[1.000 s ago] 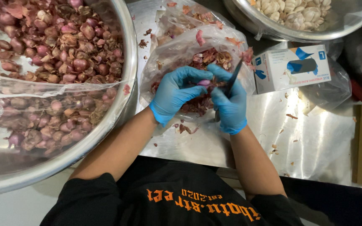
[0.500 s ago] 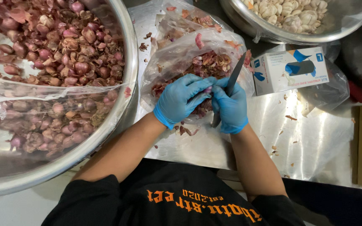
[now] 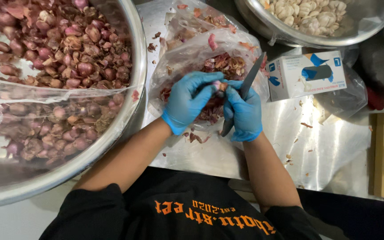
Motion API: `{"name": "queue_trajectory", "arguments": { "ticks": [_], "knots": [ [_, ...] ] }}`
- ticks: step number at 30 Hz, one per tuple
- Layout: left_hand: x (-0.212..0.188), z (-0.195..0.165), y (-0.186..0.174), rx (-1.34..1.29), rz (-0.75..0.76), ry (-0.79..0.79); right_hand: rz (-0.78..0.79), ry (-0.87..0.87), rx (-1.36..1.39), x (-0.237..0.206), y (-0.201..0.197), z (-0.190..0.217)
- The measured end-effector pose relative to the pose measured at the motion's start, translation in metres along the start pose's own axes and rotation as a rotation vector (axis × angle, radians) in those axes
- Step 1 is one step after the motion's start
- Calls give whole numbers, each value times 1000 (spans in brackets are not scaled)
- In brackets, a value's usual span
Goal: The person peels shallots one at a time at a stainless steel prep table, using a small paring knife to trim and remove the outer skins, dropping the peeled shallots into a bowl and the skins into a plastic bag. They occasionally reach into a large bowl of unpeeled shallots to pick up the next one.
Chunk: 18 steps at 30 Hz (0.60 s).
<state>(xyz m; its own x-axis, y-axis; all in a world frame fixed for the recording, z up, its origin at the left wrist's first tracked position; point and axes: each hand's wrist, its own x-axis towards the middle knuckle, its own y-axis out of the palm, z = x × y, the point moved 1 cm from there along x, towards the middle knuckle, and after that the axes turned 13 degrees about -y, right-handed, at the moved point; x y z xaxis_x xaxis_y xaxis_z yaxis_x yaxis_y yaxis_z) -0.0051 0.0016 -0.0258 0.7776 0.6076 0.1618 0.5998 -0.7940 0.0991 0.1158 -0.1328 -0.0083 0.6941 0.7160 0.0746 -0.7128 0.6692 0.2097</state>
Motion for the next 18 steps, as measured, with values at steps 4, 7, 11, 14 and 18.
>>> {"name": "queue_trajectory", "arguments": {
  "ticks": [4, 7, 11, 14, 18],
  "knots": [
    [11, 17, -3, -564, 107, -457, -54, -125, -23, -2, 7, 8],
    [13, 23, -5, -661, 140, -528, 16, -363, -349, -3, 8, 8],
    [5, 20, 0, -549, 224, -442, 105, -486, -606, -7, 3, -3],
    [2, 13, 2, -464, 218, -482, 95, -502, -608, -9, -4, -9],
    [4, 10, 0, -436, 291, -485, 76, -597, -690, -8, -10, -13]
  ]
}}
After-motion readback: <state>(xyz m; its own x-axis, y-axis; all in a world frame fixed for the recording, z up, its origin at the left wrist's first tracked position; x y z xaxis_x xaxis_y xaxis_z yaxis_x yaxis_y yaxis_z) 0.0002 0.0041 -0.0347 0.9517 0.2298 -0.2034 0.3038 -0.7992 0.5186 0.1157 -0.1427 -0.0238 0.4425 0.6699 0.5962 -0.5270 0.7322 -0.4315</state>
